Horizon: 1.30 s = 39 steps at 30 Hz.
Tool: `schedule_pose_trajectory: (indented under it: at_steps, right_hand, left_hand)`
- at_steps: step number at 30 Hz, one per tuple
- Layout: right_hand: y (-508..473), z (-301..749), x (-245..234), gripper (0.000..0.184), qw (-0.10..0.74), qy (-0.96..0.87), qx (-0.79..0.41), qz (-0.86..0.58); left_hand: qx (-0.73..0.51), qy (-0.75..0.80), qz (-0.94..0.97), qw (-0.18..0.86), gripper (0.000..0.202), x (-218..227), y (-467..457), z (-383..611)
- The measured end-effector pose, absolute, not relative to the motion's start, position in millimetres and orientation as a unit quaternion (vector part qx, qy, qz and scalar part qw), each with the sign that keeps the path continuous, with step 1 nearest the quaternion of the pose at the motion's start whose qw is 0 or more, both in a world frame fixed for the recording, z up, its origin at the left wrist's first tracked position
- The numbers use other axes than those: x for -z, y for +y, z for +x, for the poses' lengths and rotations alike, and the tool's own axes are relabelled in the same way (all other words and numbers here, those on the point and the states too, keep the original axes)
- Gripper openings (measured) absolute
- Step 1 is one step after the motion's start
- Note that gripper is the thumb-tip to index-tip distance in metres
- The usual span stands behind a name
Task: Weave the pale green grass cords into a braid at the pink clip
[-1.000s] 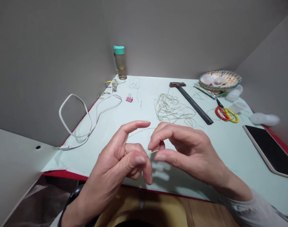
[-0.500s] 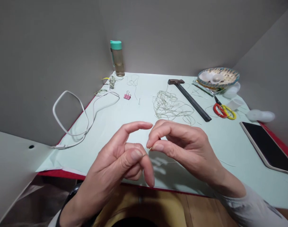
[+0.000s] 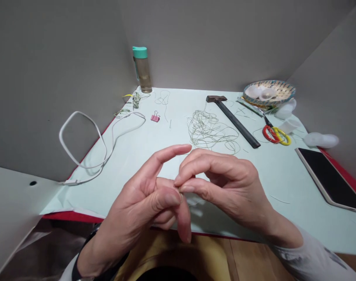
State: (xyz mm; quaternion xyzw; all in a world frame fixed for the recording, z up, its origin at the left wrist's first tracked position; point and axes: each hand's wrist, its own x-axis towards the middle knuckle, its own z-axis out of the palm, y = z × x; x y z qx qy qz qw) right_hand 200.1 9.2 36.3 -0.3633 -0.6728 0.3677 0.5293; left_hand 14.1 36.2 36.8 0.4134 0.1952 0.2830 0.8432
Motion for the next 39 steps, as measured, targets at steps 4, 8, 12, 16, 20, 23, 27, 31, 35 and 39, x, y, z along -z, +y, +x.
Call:
schedule_pose_trajectory:
  at_steps: [4,8,12,16,20,23,27,31,35,39]
  right_hand:
    - [6.7,197.4,-37.5,0.007,0.542,-0.656,-0.370,-0.373]
    - [6.7,197.2,-35.1,0.005,0.544,-0.670,-0.361,-0.353]
    - [7.8,200.2,-32.6,0.008,0.532,-0.696,-0.336,-0.346]
    - [8.0,204.8,-34.0,0.014,0.486,-0.717,-0.330,-0.375]
    - [7.6,206.8,-36.8,0.014,0.460,-0.710,-0.358,-0.396]
    - [8.4,206.6,-37.8,0.011,0.463,-0.710,-0.373,-0.377]
    - [11.0,206.2,-37.0,0.008,0.484,-0.721,-0.363,-0.338]
    - [13.7,205.1,-35.2,0.008,0.498,-0.737,-0.346,-0.297]
    - [13.3,203.5,-35.6,0.007,0.515,-0.735,-0.346,-0.274]
    - [10.9,203.8,-37.5,0.007,0.508,-0.738,-0.340,-0.284]
  left_hand:
    - [-0.277,0.200,0.423,0.839,0.062,-37.7,35.9,13.4]
    - [-0.279,0.201,0.432,0.834,0.053,-38.0,34.2,12.2]
    - [-0.280,0.216,0.428,0.832,0.050,-38.4,32.8,12.4]
    - [-0.283,0.223,0.427,0.829,0.057,-38.3,31.4,13.9]
    - [-0.290,0.224,0.417,0.832,0.054,-38.1,31.2,14.6]
    - [-0.278,0.212,0.415,0.840,0.048,-38.3,32.8,13.7]
    - [-0.274,0.205,0.417,0.842,0.051,-38.7,34.5,11.4]
    - [-0.265,0.190,0.427,0.843,0.046,-38.6,34.5,9.1]
    - [-0.263,0.185,0.433,0.842,0.047,-37.5,33.4,8.3]
    - [-0.259,0.183,0.446,0.837,0.051,-35.5,31.4,7.0]
